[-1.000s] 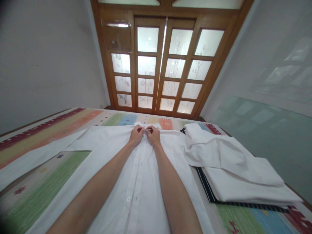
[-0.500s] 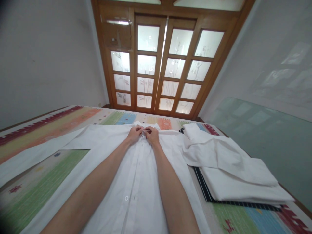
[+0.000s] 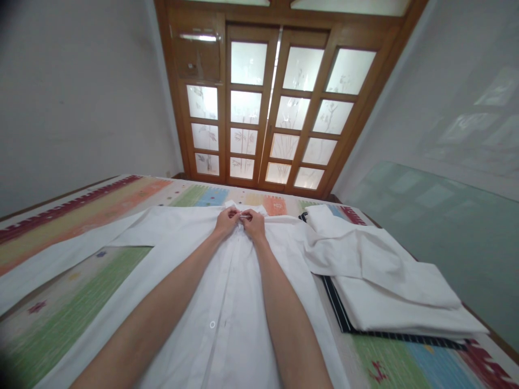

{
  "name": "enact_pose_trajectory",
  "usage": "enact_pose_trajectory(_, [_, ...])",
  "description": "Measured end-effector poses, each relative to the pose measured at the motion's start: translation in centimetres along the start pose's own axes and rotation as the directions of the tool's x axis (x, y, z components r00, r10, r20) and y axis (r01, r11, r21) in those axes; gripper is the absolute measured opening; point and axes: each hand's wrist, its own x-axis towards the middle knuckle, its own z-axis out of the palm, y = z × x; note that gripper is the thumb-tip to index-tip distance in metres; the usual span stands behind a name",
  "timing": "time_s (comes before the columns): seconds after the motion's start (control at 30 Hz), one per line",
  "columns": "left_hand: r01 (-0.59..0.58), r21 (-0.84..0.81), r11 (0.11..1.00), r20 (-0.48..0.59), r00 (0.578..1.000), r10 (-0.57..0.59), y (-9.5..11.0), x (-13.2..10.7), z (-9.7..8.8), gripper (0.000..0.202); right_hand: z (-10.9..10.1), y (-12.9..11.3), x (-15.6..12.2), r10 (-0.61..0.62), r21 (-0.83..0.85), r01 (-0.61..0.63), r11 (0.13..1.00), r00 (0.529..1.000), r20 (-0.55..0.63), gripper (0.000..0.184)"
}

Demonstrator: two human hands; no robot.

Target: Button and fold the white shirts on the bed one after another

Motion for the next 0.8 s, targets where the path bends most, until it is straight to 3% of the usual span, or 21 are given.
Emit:
enact_pose_trajectory(0.27, [0.013, -0.131, 0.991, 0.129, 0.992, 0.004, -0.21, -0.36, -0.86, 0.014, 0.03, 0.94, 0.34, 0.14, 0.109, -0.14, 0.984, 0.99, 0.009, 0.023])
enact_pose_trajectory(0.57, [-0.102, -0.009, 0.995, 0.034, 0.994, 0.102, 0.01, -0.6, -0.25, 0.026, -0.52, 0.46, 0.38, 0.2, 0.231, -0.216, 0.949, 0.976, 0.09, 0.043])
enact_pose_trajectory(0.8, [-0.15, 0.058, 0.987, 0.037, 0.988, 0.148, 0.44, -0.99, -0.17, 0.019, -0.77, 0.3, 0.67, 0.208, 0.186, -0.226, 0.956, 0.972, 0.112, 0.038])
